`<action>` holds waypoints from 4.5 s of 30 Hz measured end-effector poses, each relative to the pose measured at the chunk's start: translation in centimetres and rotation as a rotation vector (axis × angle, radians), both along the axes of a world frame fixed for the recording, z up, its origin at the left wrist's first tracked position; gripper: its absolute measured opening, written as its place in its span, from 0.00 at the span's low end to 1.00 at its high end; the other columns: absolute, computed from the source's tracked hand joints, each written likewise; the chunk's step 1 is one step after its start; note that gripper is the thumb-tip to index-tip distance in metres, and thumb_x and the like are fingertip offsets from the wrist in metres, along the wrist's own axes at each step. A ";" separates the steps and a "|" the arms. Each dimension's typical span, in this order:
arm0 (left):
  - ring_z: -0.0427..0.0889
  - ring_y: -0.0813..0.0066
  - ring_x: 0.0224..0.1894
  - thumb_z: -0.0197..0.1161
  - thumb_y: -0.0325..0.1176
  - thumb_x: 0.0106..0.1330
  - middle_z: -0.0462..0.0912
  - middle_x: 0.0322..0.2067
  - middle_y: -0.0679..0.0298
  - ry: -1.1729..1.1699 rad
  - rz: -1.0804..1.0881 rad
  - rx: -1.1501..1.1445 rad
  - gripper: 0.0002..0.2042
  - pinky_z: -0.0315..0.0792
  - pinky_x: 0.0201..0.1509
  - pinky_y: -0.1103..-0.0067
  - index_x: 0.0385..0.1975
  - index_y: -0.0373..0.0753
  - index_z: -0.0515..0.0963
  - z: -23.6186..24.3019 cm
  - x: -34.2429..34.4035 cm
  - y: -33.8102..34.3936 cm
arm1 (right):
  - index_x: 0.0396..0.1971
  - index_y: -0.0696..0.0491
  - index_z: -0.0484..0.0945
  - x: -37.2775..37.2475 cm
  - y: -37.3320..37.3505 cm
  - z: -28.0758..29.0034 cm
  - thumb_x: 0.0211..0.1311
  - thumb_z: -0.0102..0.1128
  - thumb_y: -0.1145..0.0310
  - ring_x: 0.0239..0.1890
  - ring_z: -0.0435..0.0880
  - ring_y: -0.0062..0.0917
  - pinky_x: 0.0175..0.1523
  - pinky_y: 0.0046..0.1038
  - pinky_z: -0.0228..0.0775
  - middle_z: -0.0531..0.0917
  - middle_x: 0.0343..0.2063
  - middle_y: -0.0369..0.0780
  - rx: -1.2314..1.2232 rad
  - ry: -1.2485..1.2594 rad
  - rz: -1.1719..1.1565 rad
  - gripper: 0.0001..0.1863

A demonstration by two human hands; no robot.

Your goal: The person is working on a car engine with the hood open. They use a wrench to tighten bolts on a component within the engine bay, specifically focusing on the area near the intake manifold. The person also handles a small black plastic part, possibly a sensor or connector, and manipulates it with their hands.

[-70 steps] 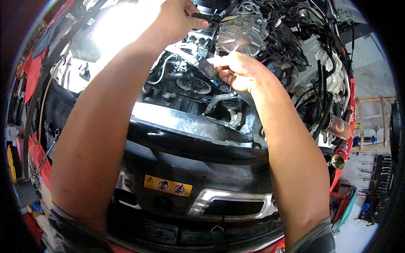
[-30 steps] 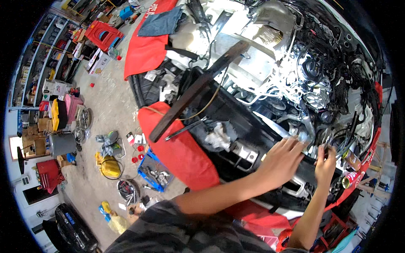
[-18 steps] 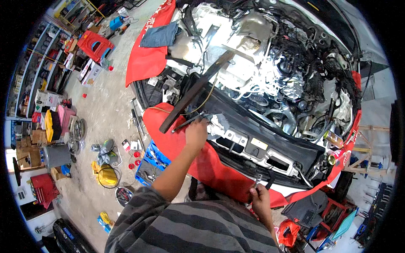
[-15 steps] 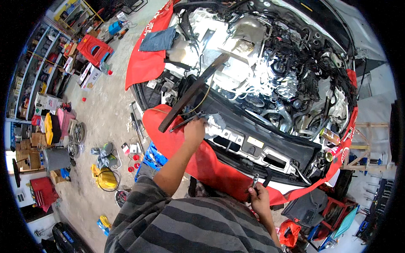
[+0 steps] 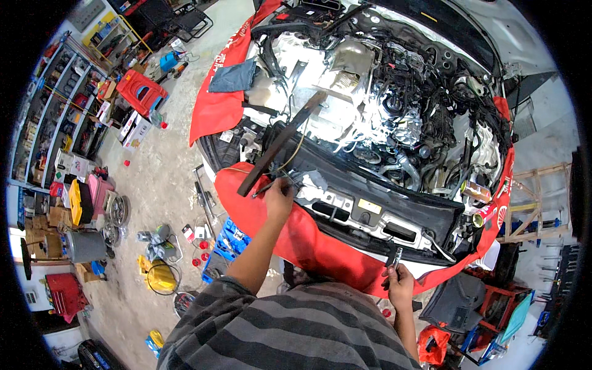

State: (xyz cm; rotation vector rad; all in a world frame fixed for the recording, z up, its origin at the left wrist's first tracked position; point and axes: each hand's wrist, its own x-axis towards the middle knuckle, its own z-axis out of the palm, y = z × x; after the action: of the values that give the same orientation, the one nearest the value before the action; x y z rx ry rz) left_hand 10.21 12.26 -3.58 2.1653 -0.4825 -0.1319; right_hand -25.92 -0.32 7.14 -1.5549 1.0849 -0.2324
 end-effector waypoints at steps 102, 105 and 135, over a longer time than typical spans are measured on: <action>0.74 0.61 0.44 0.59 0.29 0.42 0.80 0.30 0.57 -0.383 -0.743 0.258 0.15 0.67 0.50 0.70 0.34 0.39 0.78 1.4 2.7 -39.9 | 0.36 0.60 0.66 28.8 -29.4 -14.0 0.57 0.52 0.67 0.21 0.81 0.38 0.26 0.34 0.74 0.78 0.17 0.49 -0.521 0.234 -0.133 0.12; 0.76 0.63 0.42 0.61 0.33 0.45 0.80 0.32 0.60 -0.451 -0.798 0.502 0.13 0.69 0.48 0.70 0.34 0.44 0.79 2.3 1.8 -40.9 | 0.29 0.60 0.68 28.2 -29.5 -14.6 0.56 0.53 0.68 0.20 0.80 0.39 0.26 0.34 0.74 0.78 0.17 0.49 -0.535 0.183 -0.167 0.10; 0.71 0.64 0.38 0.60 0.24 0.42 0.76 0.27 0.63 -0.553 -0.653 0.139 0.09 0.64 0.44 0.70 0.26 0.41 0.77 -3.1 1.3 -40.4 | 0.28 0.59 0.77 26.2 -32.2 -15.2 0.52 0.55 0.73 0.32 0.78 0.44 0.37 0.39 0.68 0.79 0.28 0.49 -0.474 0.038 -0.100 0.06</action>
State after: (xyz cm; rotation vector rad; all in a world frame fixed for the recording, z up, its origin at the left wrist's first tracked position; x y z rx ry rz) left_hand 11.52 -28.19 -6.67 2.0832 -1.5271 0.0865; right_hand 0.31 -32.53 -8.11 -1.9290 1.1956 -0.5622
